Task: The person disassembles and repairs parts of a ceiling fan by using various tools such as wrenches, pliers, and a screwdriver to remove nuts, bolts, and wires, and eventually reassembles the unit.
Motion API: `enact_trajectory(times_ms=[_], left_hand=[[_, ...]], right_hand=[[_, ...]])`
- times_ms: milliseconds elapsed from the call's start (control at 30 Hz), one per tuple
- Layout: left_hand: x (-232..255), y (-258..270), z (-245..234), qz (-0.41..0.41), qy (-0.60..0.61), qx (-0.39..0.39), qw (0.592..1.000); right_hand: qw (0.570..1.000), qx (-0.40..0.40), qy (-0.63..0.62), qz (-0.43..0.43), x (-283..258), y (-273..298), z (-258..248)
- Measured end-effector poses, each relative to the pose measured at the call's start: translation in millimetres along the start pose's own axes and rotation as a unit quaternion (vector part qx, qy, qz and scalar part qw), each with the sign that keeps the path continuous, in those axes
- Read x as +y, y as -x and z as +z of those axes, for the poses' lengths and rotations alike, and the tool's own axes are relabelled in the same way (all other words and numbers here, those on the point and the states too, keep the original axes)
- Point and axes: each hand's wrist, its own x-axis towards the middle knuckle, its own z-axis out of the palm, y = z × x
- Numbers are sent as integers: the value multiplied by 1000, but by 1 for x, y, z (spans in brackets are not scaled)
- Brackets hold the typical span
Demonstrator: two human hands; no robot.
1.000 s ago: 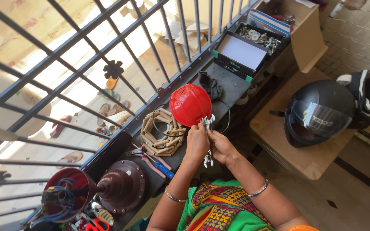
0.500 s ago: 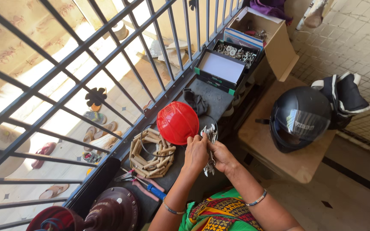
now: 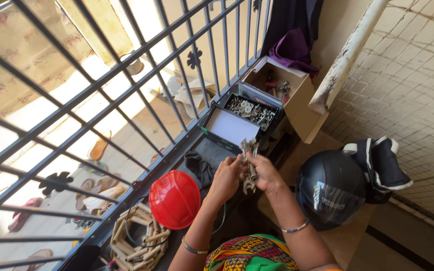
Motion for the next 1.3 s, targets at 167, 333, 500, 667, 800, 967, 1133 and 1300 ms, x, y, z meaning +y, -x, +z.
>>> enact_trajectory(times_ms=[167, 333, 500, 667, 800, 967, 1133, 1300], left_hand=[[16, -47, 10, -14, 56, 10, 998], [16, -59, 6, -75, 76, 7, 994], [21, -69, -9, -133, 75, -23, 988], [13, -69, -23, -163, 68, 1, 984], [-3, -59, -29, -195, 77, 36, 977], [-21, -33, -41, -215, 100, 105, 966], [-43, 7, -59, -246, 115, 177, 946], [-69, 54, -83, -245, 106, 230, 936]], right_hand=[[998, 27, 10, -63, -129, -41, -47], [991, 53, 107, -56, -250, -98, -64], [956, 82, 278, 48, -311, -158, -60], [937, 74, 334, 71, -294, -243, -58], [843, 74, 532, -5, -262, -270, -53], [698, 31, 714, 31, -240, -283, -48], [732, 75, 677, 22, -240, -281, -44], [546, 262, 758, -242, -250, -253, -28]])
